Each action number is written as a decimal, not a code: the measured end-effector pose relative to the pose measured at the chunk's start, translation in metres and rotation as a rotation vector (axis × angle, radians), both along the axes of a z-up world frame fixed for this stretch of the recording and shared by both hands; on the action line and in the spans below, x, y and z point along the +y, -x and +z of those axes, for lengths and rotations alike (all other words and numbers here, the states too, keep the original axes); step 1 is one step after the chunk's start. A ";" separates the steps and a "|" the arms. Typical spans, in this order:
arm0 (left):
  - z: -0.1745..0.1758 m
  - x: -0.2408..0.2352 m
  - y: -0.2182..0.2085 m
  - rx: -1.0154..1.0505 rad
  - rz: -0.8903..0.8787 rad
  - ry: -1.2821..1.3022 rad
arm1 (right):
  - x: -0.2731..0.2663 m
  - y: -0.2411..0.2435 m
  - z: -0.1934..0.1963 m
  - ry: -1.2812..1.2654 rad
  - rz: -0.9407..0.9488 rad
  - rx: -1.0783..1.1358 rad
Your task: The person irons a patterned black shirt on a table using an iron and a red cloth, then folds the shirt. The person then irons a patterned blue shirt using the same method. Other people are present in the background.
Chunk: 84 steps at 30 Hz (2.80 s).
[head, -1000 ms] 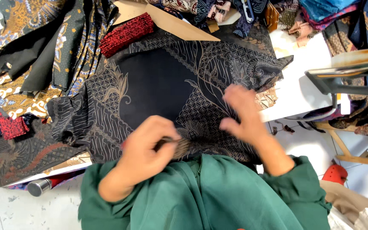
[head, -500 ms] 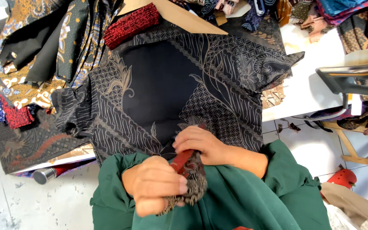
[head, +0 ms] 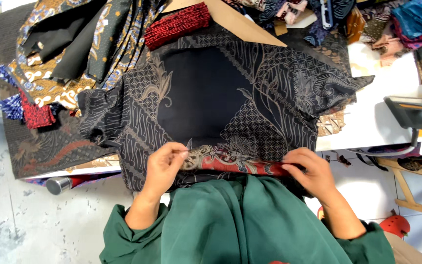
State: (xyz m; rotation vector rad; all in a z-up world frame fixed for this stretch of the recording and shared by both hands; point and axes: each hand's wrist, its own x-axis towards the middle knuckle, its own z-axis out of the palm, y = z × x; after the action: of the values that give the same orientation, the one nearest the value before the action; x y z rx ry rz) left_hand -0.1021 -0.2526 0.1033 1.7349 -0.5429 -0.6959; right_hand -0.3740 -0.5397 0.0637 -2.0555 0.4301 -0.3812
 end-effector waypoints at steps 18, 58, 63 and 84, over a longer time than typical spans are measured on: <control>-0.001 0.013 -0.014 -0.502 -0.259 -0.026 | -0.045 0.031 -0.013 -0.216 -0.080 0.005; -0.092 -0.031 -0.098 -0.989 -0.138 -0.392 | 0.027 -0.210 -0.039 0.844 0.281 0.157; -0.111 -0.038 -0.138 -0.906 0.098 -0.401 | -0.001 -0.203 -0.056 0.789 0.122 0.120; -0.106 -0.056 -0.088 -0.947 -0.240 -0.376 | -0.091 -0.097 -0.025 0.446 -0.597 0.246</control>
State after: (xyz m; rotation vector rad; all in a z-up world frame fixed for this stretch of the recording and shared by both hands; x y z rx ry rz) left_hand -0.0137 -0.3088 -0.0027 2.3447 -1.3456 -0.0791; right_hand -0.2769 -0.6303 0.0387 -2.3863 1.2106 -0.6223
